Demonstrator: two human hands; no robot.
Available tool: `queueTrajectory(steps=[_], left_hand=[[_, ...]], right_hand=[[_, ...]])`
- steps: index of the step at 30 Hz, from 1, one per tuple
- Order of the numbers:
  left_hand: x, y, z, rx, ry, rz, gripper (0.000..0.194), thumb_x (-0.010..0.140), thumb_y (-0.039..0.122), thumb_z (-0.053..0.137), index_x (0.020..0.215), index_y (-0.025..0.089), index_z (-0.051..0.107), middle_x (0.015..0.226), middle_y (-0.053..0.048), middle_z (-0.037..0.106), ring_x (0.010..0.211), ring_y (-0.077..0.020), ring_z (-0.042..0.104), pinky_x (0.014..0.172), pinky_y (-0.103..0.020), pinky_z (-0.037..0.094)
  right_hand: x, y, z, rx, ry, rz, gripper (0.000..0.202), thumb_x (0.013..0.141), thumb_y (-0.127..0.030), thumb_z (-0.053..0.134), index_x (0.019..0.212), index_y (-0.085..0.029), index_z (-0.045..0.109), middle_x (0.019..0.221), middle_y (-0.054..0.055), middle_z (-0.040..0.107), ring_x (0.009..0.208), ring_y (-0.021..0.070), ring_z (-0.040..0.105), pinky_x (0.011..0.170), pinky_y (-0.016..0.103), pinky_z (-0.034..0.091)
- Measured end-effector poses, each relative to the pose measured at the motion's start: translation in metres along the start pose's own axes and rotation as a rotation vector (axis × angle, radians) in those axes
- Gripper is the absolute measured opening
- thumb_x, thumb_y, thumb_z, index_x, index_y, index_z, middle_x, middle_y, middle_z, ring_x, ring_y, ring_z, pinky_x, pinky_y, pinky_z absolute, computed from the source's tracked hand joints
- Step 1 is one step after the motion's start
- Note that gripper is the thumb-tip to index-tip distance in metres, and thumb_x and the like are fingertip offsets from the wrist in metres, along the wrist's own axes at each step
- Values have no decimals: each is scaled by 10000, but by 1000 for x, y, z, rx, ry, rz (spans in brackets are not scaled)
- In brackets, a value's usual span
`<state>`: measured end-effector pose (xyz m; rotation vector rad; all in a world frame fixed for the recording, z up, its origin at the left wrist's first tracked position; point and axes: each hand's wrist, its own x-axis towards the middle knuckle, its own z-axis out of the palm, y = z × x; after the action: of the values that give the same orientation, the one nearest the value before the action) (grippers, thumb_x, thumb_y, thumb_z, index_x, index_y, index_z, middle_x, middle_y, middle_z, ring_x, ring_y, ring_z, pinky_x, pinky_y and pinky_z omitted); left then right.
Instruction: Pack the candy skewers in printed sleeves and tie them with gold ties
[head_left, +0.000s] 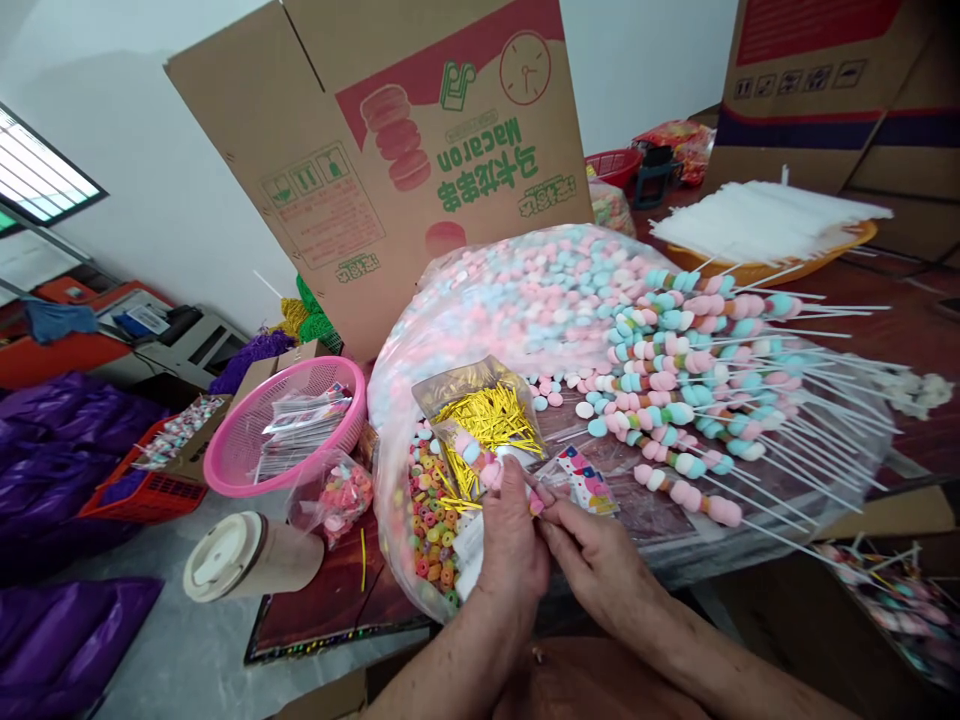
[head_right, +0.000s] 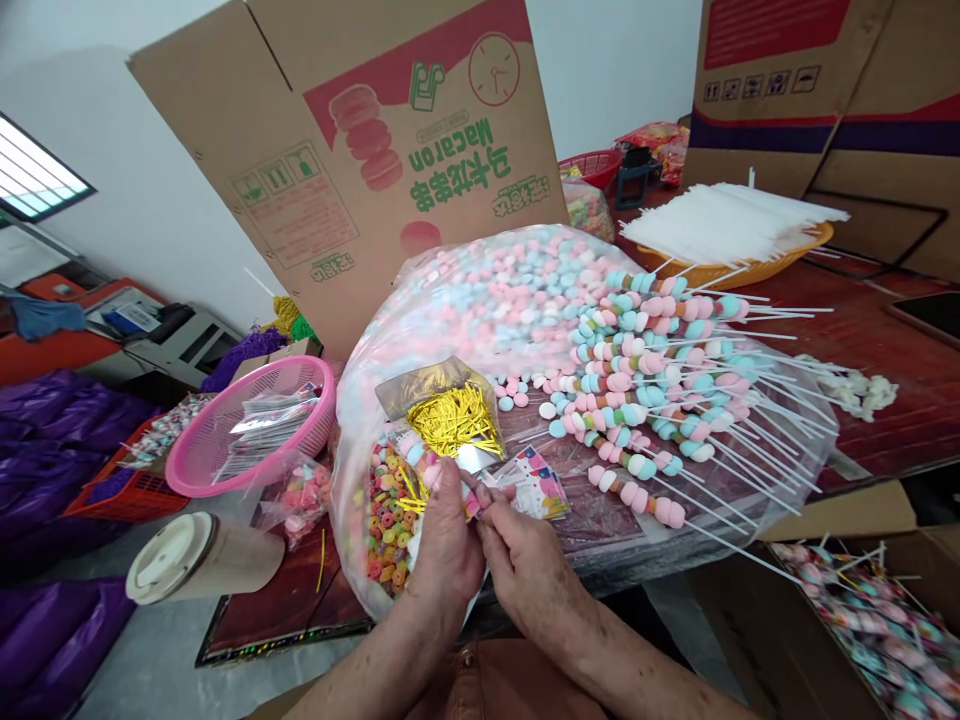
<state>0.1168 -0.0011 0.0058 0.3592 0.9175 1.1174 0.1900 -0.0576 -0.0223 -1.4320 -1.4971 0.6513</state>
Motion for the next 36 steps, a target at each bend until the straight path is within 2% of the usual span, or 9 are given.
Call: queueTrajectory(steps=[7,13,17,20,22,25,28,32,36], left_hand=[[5,1,-8,73,-14,21,341,603,448,727,628,152,560,521,22,570,516,-113,543,619,-251,445],[-17,-19,-27,532,-97,-96,514,757,601,462,809,133,670,742,-78,655,789,-204,607,744,-288,449],[-35,36,-46,1341,-499,211,375,786,504,502,783,189,704,606,-44,637,664,-193,594,636,-283,454],[-25,91,-52,1892,-275,927,386,752,457,581,1045,216,649,1046,-121,643,997,-293,541,886,-443,374],[-10,109,-54,2178,-288,1023,624,663,502,659,1199,204,546,1205,-169,554,1131,-362,448,965,-542,257],[7,102,-59,2256,-627,648,540,730,547,566,1155,215,557,957,-104,662,931,-286,574,886,-440,366],[6,79,-62,1987,-756,371,453,808,553,445,1075,213,579,855,-47,661,792,-207,593,725,-281,423],[-6,56,-65,1664,-736,268,385,840,495,414,1017,197,583,845,-35,633,740,-171,556,665,-246,410],[-9,41,-71,1277,-528,3,328,848,442,392,961,182,558,667,12,541,544,-121,468,515,-225,391]], right_hand=[[-1,13,8,-54,-59,5,247,862,-225,367,740,-176,576,648,45,622,596,160,573,540,247,417],[4,23,17,-123,-3,37,253,828,-190,337,689,-184,548,662,57,632,621,170,577,566,257,419],[5,31,-8,-86,-31,35,270,878,-286,361,721,-189,558,588,7,594,541,141,535,509,232,388],[3,23,-30,-93,-134,-25,281,896,-289,360,712,-187,547,562,-8,557,521,127,502,500,225,361],[4,13,-40,-116,-201,-90,279,903,-272,358,711,-185,540,583,-7,555,555,126,506,526,222,359],[9,1,-48,-235,-223,-211,284,914,-249,344,715,-183,536,606,5,565,591,134,508,567,234,351],[15,-3,-50,-424,-250,-350,305,917,-233,327,709,-181,543,626,27,585,616,155,512,606,267,336],[26,1,-45,-574,-348,-417,331,897,-200,321,658,-174,549,592,39,569,589,169,499,617,301,328],[34,8,-33,-303,-274,-244,262,890,-279,373,834,-183,611,758,55,619,692,171,534,656,290,389]])
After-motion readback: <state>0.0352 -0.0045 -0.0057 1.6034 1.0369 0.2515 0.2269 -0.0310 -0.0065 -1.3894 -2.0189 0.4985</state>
